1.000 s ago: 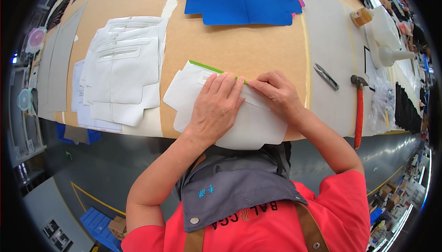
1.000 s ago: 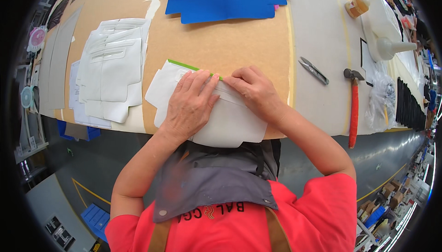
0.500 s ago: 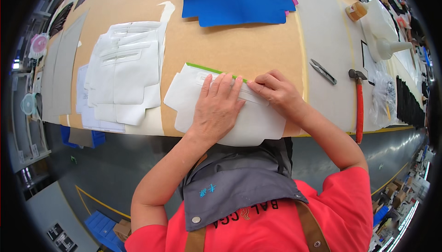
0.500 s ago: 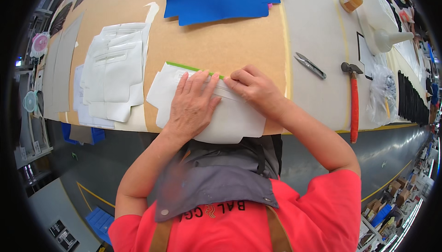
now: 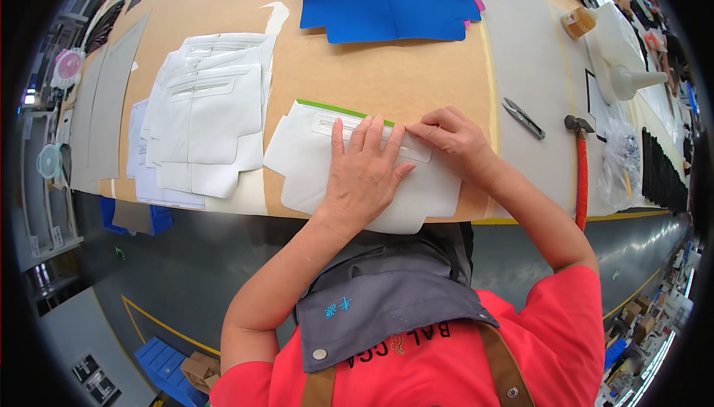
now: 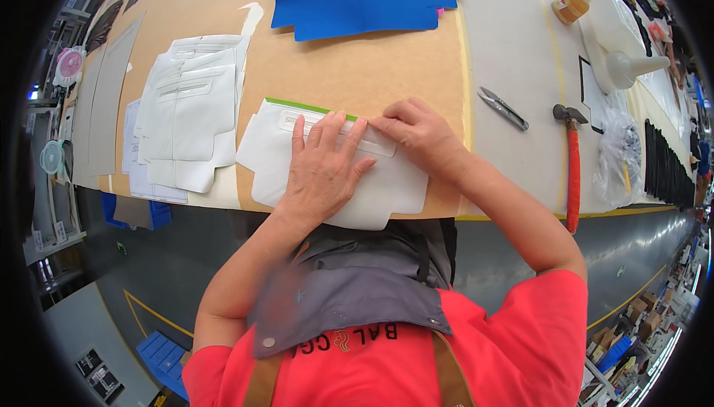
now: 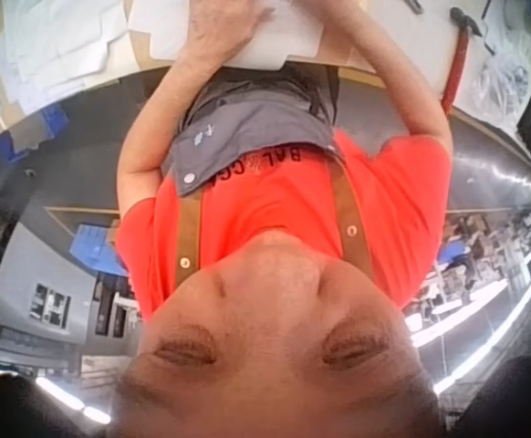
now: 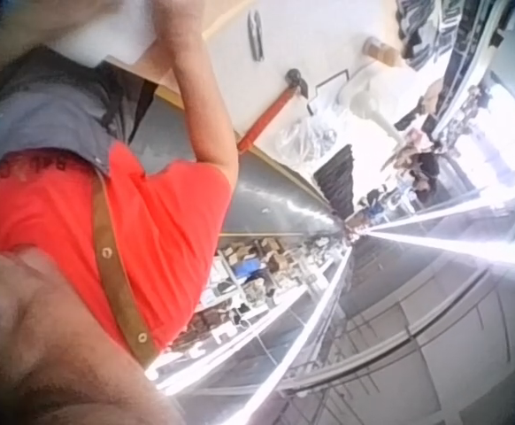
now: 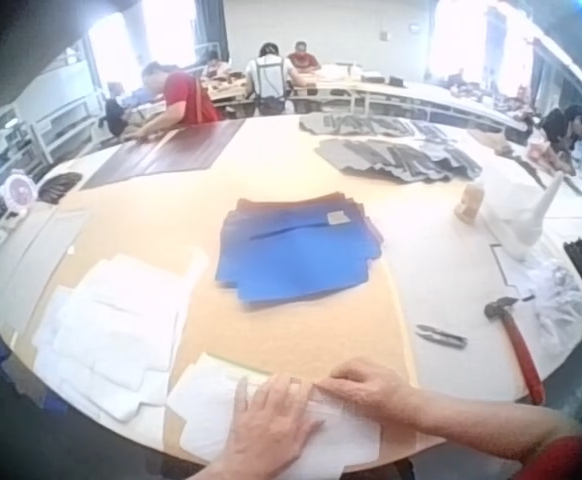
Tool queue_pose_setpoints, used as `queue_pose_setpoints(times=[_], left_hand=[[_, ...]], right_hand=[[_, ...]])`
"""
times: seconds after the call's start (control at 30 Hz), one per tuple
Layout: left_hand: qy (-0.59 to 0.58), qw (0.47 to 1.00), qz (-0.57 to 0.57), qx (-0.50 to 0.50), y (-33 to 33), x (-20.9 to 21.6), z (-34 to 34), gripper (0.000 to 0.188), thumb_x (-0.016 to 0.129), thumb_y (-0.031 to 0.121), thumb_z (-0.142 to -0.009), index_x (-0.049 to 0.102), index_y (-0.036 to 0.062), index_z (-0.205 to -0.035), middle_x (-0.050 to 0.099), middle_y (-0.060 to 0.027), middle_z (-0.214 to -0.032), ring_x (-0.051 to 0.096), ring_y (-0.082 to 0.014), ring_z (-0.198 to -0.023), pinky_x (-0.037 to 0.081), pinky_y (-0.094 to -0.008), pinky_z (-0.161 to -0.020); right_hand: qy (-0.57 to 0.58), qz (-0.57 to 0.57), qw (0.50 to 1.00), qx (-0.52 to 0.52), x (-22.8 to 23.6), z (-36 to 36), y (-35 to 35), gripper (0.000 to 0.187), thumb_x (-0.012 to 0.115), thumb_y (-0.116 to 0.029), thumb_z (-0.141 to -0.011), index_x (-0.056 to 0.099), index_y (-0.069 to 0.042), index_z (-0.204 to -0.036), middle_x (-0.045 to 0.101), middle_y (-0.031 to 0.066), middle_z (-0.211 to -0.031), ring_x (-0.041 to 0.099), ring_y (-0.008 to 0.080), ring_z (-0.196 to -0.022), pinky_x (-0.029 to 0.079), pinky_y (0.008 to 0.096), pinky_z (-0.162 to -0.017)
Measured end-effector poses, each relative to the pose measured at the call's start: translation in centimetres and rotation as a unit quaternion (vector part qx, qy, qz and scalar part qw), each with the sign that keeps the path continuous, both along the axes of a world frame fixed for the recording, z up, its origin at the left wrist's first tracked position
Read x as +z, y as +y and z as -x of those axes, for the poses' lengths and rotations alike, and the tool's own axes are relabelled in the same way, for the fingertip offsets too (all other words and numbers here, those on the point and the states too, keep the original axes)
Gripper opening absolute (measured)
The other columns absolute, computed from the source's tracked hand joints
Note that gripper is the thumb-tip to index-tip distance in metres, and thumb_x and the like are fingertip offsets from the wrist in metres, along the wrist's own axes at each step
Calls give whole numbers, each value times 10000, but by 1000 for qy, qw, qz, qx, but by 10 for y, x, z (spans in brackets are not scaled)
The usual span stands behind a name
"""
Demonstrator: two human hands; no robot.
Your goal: Assembling and finishing a pocket component for a leather bag by cutting and folding material around a zipper opening.
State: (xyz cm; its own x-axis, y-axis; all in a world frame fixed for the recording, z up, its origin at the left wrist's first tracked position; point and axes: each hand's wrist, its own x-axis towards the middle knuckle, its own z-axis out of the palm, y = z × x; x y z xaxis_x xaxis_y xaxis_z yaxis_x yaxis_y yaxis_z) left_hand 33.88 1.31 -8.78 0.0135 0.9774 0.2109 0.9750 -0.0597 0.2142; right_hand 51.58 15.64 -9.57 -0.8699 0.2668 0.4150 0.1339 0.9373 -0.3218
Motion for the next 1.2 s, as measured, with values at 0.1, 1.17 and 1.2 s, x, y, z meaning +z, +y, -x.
queue_pose_setpoints(times=[0.1,1.17,1.2], left_hand=[[-4,1000,3,2,2,0,-5,575,635,408,-971,548,52,-1414,509,-158,-1355,467,-317,-1326,268,-598,-1170],[-26,998,34,-52,8,22,-21,503,650,379,-967,600,78,-1367,621,-128,-1235,554,-282,-1250,325,-529,-1161],[-71,994,67,-56,12,28,-13,479,656,370,-966,620,68,-1336,646,-130,-1186,573,-285,-1223,338,-511,-1153]], right_hand=[[0,107,993,-51,-1,-12,-3,402,688,-37,-746,733,-75,-1143,665,27,-1034,630,232,-937,577,331,-796],[-7,39,999,-17,12,-37,9,326,676,-3,-739,739,-71,-1052,684,58,-988,648,258,-933,572,343,-794],[-4,39,999,-17,14,-35,15,326,676,-3,-739,739,-71,-1052,684,58,-988,648,258,-933,572,343,-794]])
